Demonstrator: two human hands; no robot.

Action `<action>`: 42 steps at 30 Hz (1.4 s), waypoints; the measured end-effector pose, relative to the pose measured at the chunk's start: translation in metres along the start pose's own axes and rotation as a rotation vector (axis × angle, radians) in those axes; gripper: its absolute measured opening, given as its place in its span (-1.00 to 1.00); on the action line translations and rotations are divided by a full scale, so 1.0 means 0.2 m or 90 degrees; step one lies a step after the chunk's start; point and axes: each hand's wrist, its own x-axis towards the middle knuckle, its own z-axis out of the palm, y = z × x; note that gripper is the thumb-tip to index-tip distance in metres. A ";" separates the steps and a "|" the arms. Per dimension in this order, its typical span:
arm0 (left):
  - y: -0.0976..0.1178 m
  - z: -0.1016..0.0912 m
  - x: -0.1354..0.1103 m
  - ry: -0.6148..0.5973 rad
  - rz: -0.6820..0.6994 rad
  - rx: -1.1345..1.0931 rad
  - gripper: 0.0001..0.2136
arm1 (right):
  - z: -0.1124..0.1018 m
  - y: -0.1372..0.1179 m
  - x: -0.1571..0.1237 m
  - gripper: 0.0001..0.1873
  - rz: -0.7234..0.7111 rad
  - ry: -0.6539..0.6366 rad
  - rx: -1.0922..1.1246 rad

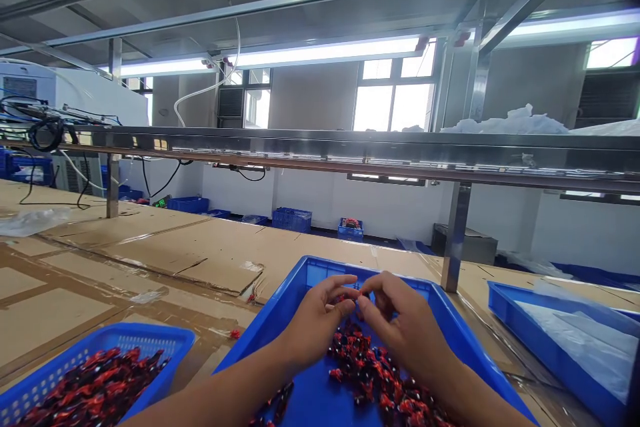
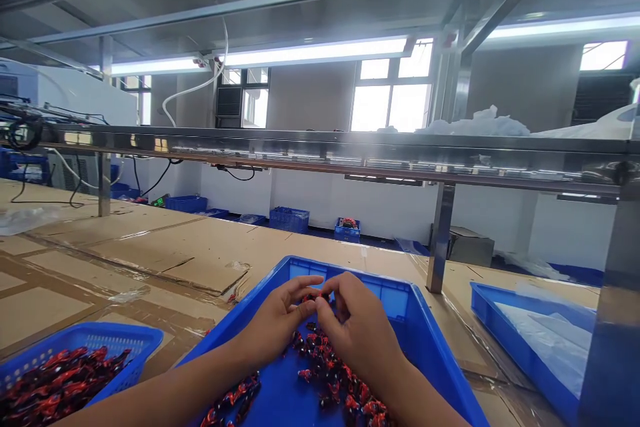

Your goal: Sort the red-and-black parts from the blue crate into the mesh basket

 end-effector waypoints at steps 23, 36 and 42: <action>0.07 0.08 -0.08 0.010 0.052 0.199 -0.55 | 0.04 0.10 0.01 -0.67 0.461 -0.207 0.707; -0.08 0.01 -0.03 0.041 -0.006 0.222 -0.33 | -0.04 0.05 0.03 -0.87 0.416 -0.230 0.799; -0.08 0.02 -0.03 0.001 0.025 0.187 -0.37 | -0.04 0.05 0.03 -0.82 0.448 -0.230 0.770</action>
